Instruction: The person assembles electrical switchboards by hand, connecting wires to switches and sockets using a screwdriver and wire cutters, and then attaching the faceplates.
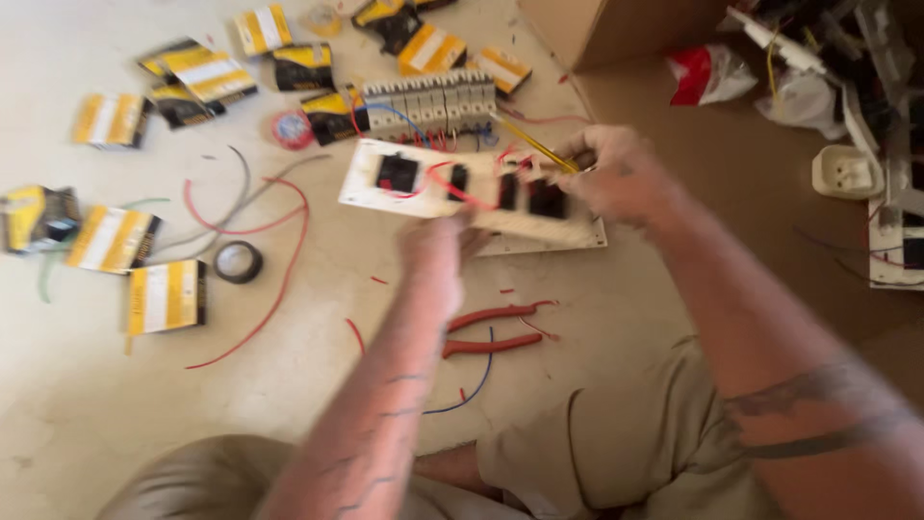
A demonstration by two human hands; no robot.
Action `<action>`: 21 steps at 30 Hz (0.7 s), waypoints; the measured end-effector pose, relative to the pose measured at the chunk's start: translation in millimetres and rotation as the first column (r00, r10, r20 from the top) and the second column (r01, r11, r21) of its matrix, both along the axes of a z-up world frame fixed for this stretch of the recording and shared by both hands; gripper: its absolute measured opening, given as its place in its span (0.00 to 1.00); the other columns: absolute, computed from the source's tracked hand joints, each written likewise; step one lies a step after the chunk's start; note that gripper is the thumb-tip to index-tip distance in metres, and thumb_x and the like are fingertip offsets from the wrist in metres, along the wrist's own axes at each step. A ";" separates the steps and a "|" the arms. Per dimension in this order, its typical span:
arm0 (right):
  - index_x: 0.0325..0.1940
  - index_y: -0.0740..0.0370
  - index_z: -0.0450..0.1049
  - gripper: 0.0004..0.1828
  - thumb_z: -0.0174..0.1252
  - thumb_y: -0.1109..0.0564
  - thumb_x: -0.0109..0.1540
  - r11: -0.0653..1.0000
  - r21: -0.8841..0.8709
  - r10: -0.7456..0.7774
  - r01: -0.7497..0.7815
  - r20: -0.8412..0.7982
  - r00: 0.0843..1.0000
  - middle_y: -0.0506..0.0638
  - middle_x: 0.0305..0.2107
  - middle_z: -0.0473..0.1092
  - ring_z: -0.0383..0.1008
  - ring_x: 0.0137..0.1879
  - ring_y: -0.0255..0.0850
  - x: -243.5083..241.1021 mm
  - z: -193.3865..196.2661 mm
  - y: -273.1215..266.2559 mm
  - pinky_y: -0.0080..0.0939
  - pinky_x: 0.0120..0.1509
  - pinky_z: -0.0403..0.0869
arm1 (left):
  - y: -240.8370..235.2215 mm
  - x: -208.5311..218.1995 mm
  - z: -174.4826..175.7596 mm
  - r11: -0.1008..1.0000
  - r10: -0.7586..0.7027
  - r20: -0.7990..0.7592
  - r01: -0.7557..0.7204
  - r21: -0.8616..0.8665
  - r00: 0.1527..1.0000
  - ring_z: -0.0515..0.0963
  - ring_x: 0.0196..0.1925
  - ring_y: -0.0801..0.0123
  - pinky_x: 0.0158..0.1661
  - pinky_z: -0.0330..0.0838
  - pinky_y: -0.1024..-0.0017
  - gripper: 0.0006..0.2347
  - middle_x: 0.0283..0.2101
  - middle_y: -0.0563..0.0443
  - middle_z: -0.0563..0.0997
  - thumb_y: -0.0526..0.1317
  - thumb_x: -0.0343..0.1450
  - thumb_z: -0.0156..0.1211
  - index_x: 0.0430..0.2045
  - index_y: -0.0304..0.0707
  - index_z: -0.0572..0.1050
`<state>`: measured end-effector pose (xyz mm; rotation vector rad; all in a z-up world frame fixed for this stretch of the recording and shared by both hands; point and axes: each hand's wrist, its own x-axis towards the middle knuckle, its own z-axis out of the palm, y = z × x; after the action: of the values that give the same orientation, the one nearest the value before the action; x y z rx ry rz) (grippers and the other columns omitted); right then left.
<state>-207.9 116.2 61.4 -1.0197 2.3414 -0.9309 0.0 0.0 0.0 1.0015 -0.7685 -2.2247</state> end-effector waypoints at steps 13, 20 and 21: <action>0.48 0.57 0.82 0.24 0.75 0.51 0.49 0.889 0.457 0.172 -0.016 -0.303 0.937 0.56 0.40 0.79 0.80 0.46 0.49 -41.0 3.7 64.6 0.47 0.53 0.77 | 62.2 -79.8 -16.2 0.984 -0.173 -0.049 0.171 -0.050 0.984 0.85 0.38 0.65 0.39 0.85 0.64 0.15 0.42 0.46 0.81 0.27 0.67 0.60 0.49 0.32 0.75; 0.52 0.58 0.80 0.25 0.66 0.58 0.50 0.903 0.361 -0.083 0.235 -0.389 0.917 0.61 0.38 0.78 0.80 0.44 0.50 -69.9 -0.6 86.6 0.47 0.50 0.77 | 54.8 -107.1 19.7 0.916 -0.357 0.299 0.395 -0.073 0.885 0.81 0.22 0.57 0.24 0.77 0.63 0.07 0.27 0.41 0.81 0.33 0.69 0.63 0.33 0.23 0.76; 0.52 0.58 0.80 0.26 0.65 0.60 0.49 0.895 0.368 -0.085 0.253 -0.417 0.905 0.61 0.38 0.78 0.79 0.44 0.51 -73.8 -0.5 88.4 0.47 0.50 0.76 | 54.2 -108.0 28.2 0.887 -0.414 0.383 0.460 -0.035 0.826 0.78 0.20 0.56 0.20 0.73 0.62 0.09 0.24 0.41 0.80 0.36 0.70 0.64 0.30 0.24 0.75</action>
<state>-281.7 204.6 60.9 -0.8877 2.8337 -0.2580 -108.0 54.2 28.2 1.3003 -1.4163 -2.3469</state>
